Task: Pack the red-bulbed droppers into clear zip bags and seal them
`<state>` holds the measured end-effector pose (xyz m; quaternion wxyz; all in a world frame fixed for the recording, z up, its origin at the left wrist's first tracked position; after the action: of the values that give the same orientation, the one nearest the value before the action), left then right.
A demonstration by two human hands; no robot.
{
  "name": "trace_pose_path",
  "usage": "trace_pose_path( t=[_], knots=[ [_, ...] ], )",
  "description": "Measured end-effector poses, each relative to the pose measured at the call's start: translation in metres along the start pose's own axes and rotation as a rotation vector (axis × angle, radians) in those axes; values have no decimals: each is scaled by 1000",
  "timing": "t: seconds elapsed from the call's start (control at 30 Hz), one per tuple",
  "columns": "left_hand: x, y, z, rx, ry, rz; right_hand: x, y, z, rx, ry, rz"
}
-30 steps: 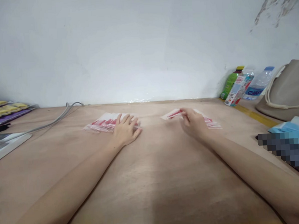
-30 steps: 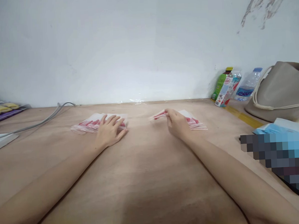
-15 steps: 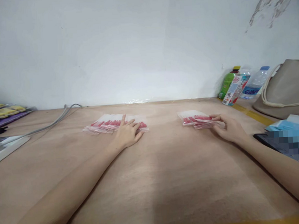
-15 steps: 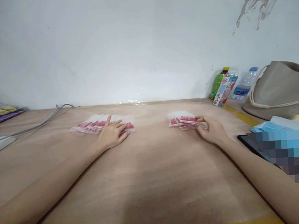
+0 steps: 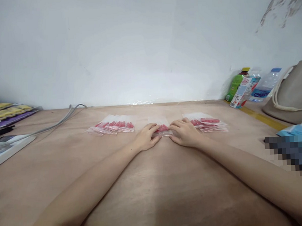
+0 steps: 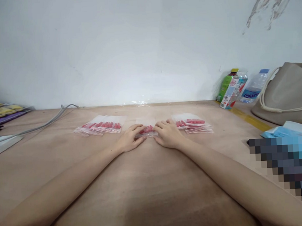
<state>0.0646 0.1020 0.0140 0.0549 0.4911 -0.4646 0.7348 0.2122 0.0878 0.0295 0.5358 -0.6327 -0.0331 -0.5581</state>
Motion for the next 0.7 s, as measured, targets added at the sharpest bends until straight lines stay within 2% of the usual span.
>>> trace_pose_path(
  t=[0.2, 0.33, 0.53, 0.63, 0.7],
  knots=[
    [10, 7, -11, -80, 86, -14, -14, -2, 1, 75, -4, 44],
    [9, 6, -11, -74, 101, 20, -11, 3, 2, 40, -76, 95],
    [10, 4, -12, -57, 103, 49, -15, 10, 12, -47, -378, 189],
    [11, 5, -13, -61, 90, 56, -20, 12, 19, -78, -375, 240],
    [11, 6, -13, -73, 75, 61, -24, 11, 20, -73, -317, 214]
  ],
)
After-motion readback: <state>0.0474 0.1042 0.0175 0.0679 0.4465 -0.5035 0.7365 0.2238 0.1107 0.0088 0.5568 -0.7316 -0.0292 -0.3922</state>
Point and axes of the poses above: each hand's wrist, its own y-axis away from the middle knuckle, its own x-axis out of the back of the hand, z = x × y, the point moved 6 cm from there along -y, towards the middle knuckle, and after that the axes turned 5 degrees about z, right-handed, at the moved point
